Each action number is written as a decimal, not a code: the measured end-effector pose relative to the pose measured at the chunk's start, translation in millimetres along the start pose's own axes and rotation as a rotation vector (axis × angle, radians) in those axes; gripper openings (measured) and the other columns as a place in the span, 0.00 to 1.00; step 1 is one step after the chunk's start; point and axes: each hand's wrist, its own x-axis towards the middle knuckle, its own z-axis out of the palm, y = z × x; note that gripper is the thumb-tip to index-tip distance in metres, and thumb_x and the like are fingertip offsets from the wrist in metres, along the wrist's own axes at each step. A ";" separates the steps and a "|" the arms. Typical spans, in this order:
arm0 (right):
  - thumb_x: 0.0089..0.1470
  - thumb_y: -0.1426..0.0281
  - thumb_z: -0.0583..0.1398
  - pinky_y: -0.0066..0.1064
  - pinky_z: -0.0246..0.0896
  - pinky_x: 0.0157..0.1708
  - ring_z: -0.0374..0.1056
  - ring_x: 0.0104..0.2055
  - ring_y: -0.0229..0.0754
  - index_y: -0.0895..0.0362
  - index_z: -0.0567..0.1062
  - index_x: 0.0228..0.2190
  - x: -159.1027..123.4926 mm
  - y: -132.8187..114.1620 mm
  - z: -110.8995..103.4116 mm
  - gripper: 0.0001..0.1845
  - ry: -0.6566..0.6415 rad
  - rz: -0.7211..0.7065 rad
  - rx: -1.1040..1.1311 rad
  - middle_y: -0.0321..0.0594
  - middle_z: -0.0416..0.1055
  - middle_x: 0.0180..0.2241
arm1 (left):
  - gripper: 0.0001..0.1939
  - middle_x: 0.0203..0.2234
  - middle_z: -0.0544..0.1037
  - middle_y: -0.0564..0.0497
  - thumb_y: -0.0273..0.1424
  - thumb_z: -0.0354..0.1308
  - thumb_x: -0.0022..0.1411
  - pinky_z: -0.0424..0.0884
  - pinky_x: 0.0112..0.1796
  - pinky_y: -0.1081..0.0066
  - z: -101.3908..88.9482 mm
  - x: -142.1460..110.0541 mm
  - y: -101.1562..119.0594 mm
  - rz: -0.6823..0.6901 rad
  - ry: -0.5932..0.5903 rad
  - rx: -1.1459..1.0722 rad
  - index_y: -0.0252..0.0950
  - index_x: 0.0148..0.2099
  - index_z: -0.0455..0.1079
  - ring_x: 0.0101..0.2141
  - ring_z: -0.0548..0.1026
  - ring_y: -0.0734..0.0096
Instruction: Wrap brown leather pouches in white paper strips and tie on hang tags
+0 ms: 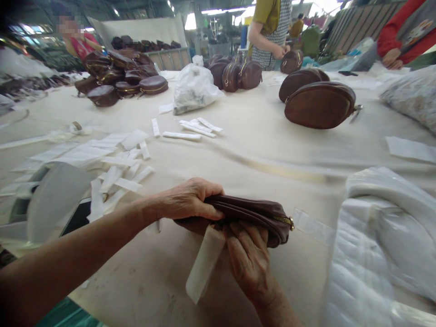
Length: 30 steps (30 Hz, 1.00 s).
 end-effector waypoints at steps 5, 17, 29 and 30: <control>0.54 0.80 0.58 0.38 0.61 0.39 0.69 0.36 0.46 0.61 0.74 0.34 1.0 -0.1 0.7 0.06 0.014 -0.001 -0.025 0.46 0.75 0.29 | 0.08 0.19 0.66 0.58 0.33 0.60 0.50 0.55 0.24 0.79 0.9 -0.8 3.3 -0.003 -0.002 0.000 0.33 0.28 0.67 0.25 0.65 0.77; 0.54 0.81 0.57 0.36 0.62 0.38 0.69 0.36 0.44 0.59 0.73 0.35 3.7 0.5 -3.7 0.09 0.014 0.049 0.027 0.44 0.74 0.30 | 0.08 0.19 0.64 0.59 0.30 0.60 0.51 0.54 0.24 0.79 0.8 -1.2 7.4 0.009 -0.044 0.032 0.33 0.26 0.64 0.24 0.64 0.78; 0.53 0.82 0.58 0.34 0.63 0.36 0.68 0.32 0.42 0.59 0.72 0.33 10.0 -2.3 -5.5 0.08 0.019 0.062 0.035 0.43 0.73 0.28 | 0.08 0.19 0.65 0.58 0.30 0.60 0.50 0.55 0.23 0.79 2.4 -1.3 2.9 -0.011 -0.033 -0.036 0.33 0.26 0.65 0.24 0.64 0.77; 0.53 0.81 0.58 0.34 0.63 0.37 0.68 0.33 0.43 0.59 0.73 0.33 9.7 -1.8 -5.0 0.07 0.014 0.061 0.029 0.43 0.73 0.28 | 0.08 0.19 0.65 0.58 0.30 0.60 0.50 0.55 0.23 0.79 3.1 -1.1 2.0 -0.016 -0.027 -0.048 0.33 0.26 0.65 0.24 0.64 0.77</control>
